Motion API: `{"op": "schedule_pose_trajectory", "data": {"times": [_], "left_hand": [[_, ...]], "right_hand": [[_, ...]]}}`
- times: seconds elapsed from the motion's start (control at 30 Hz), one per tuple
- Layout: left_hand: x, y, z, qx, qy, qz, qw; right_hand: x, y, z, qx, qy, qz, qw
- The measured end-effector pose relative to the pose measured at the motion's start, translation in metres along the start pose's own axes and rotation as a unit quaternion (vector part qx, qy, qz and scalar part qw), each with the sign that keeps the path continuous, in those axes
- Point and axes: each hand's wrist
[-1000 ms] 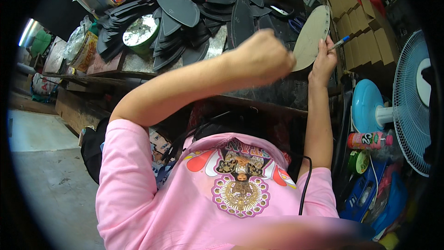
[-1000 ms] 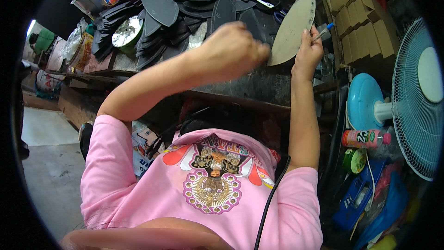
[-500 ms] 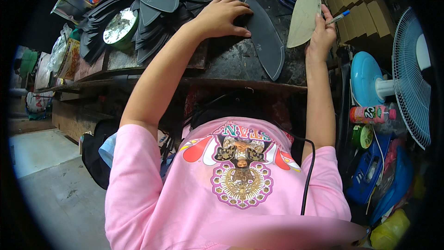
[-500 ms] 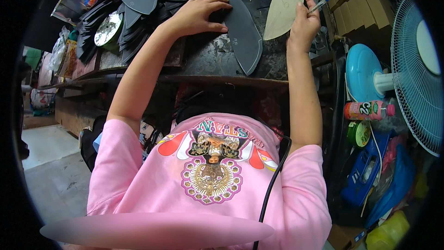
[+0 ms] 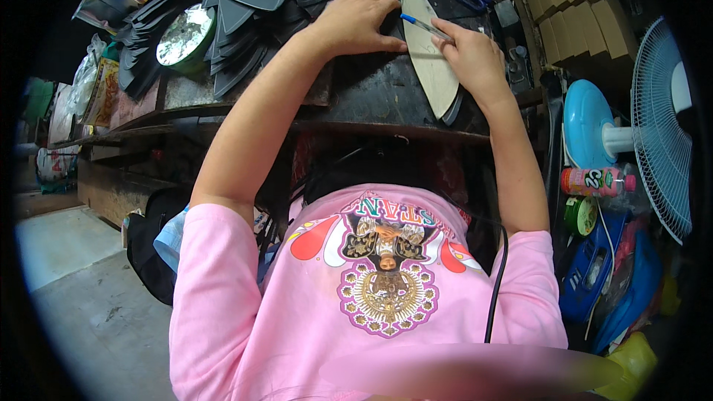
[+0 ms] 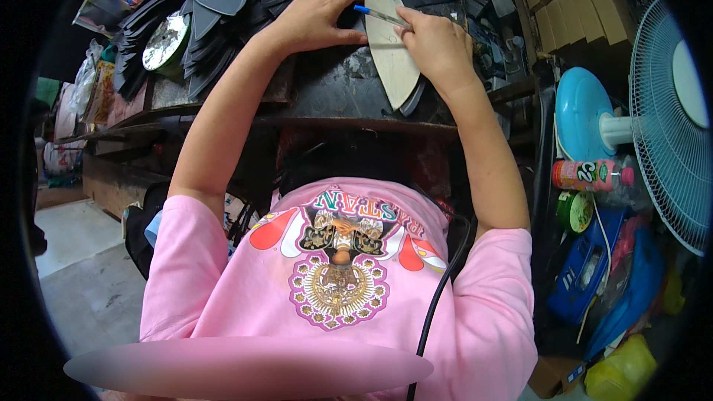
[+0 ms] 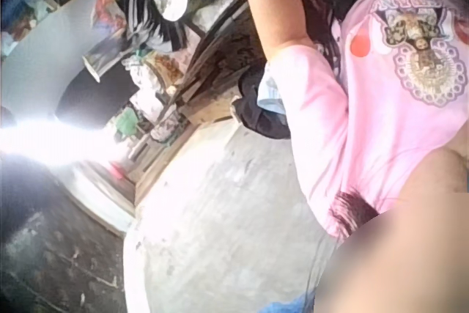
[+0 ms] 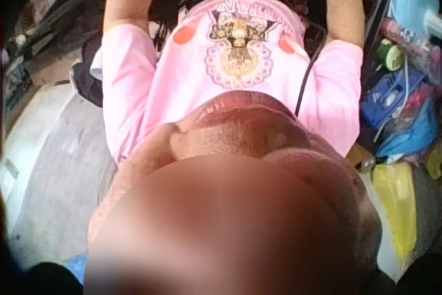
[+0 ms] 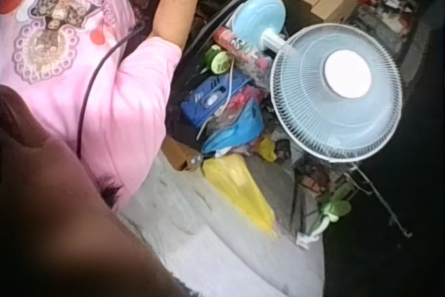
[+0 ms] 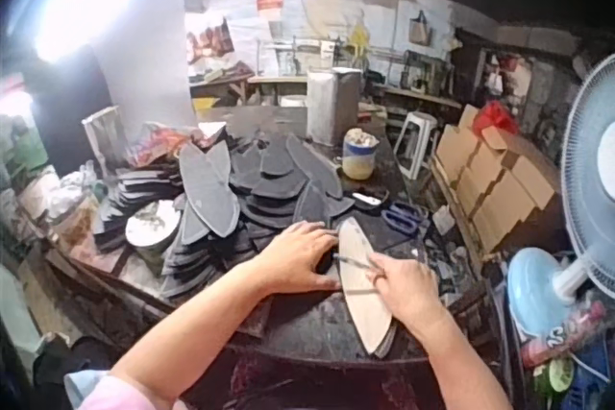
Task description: The person places a light-colored shoe insole on a dark rubber sole, marks it with a pen, then sets it aside. They then open a small jar, pick up a stack of red and black insoles, and arrange them on the table.
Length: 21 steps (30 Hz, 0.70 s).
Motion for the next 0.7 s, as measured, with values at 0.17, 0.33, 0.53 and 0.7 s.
{"op": "schedule_pose_trajectory", "data": {"times": [0.17, 0.33, 0.53, 0.7], "left_hand": [[0.004, -0.003, -0.009, -0.039, 0.014, -0.029, 0.999], [0.014, -0.006, -0.011, -0.030, 0.041, -0.097, 0.994], [0.016, -0.003, -0.004, -0.015, -0.057, -0.028, 0.998], [0.012, -0.002, 0.002, 0.001, -0.048, -0.028, 0.998]], "right_hand": [[-0.003, -0.003, -0.002, -0.006, 0.031, -0.013, 0.999], [0.002, 0.000, 0.003, 0.004, 0.001, -0.014, 1.000], [0.004, 0.001, 0.007, 0.019, 0.013, -0.027, 0.999], [0.002, 0.009, 0.002, 0.046, -0.044, -0.031, 0.997]]}}
Point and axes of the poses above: each hand's wrist, its own y-axis away from the middle knuckle, its own z-axis out of the palm, x = y × z, and after that the axes turned 9 degrees about -y, right-handed
